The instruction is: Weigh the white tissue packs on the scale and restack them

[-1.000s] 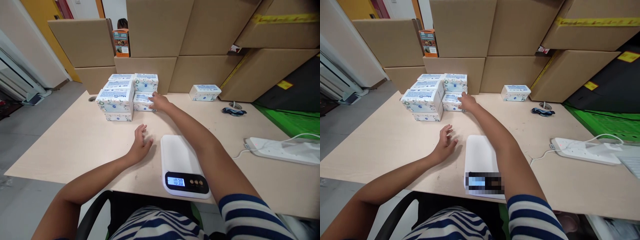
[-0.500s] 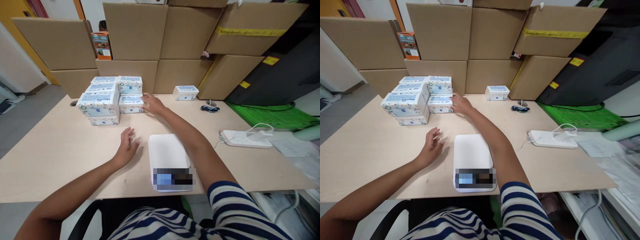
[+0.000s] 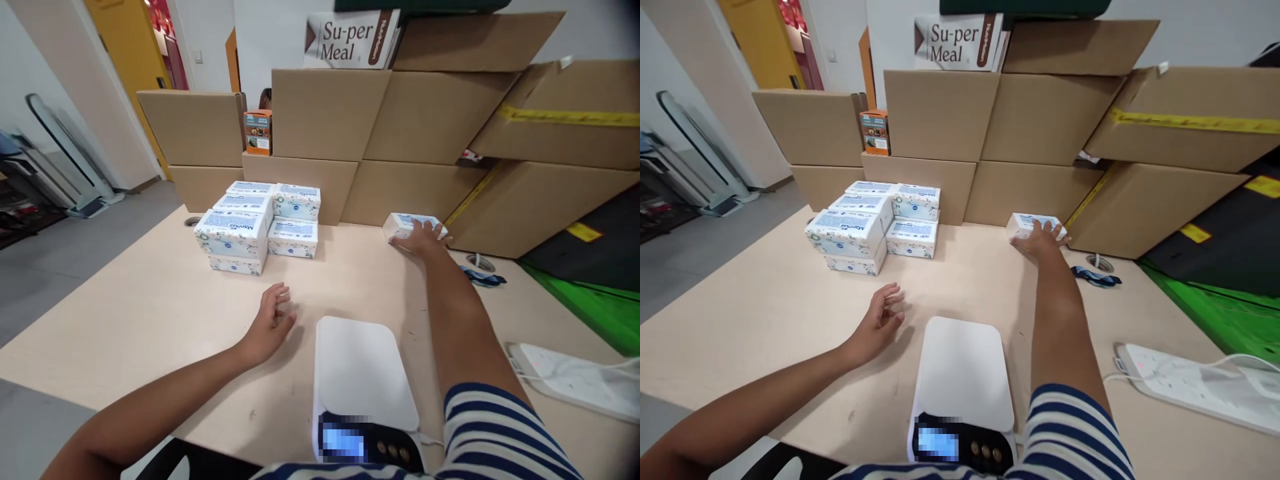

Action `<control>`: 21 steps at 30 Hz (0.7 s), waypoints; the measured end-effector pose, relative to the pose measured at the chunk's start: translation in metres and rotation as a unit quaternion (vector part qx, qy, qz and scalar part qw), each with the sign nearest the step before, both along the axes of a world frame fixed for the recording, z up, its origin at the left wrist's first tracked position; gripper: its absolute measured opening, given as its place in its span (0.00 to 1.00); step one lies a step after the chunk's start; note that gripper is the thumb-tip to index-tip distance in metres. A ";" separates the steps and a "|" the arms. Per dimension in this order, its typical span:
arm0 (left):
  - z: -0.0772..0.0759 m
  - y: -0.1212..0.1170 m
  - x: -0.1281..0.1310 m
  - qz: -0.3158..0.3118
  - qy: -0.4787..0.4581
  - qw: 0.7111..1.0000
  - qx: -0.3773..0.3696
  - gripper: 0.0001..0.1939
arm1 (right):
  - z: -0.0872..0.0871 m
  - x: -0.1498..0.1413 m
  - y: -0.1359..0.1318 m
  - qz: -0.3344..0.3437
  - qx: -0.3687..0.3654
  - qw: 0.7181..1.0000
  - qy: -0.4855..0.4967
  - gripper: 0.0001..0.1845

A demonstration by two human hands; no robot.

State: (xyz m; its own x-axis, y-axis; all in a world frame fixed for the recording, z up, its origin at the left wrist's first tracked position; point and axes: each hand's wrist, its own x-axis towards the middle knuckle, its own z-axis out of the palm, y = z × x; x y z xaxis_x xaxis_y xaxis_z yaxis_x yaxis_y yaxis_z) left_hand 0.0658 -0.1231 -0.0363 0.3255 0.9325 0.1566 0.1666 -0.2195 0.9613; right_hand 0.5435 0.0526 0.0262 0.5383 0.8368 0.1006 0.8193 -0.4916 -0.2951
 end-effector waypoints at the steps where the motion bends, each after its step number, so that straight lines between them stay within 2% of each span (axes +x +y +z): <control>1: 0.001 -0.001 0.000 0.001 -0.003 1.000 -0.004 0.28 | -0.005 0.004 0.001 0.011 -0.009 1.000 -0.011 0.59; 4: 0.002 0.000 0.000 -0.003 -0.002 1.000 -0.006 0.29 | -0.012 0.011 0.000 0.046 -0.045 0.996 -0.063 0.61; 11: -0.007 0.007 0.005 0.012 0.004 1.000 0.025 0.29 | -0.001 0.005 -0.023 0.097 -0.089 0.987 -0.093 0.64; 15: -0.007 0.010 0.008 0.003 0.013 0.999 0.041 0.30 | 0.003 -0.020 -0.048 0.119 -0.106 0.981 -0.107 0.62; 21: -0.008 0.014 0.013 0.001 0.025 0.998 0.065 0.30 | 0.013 -0.085 -0.105 0.203 -0.100 0.959 -0.169 0.54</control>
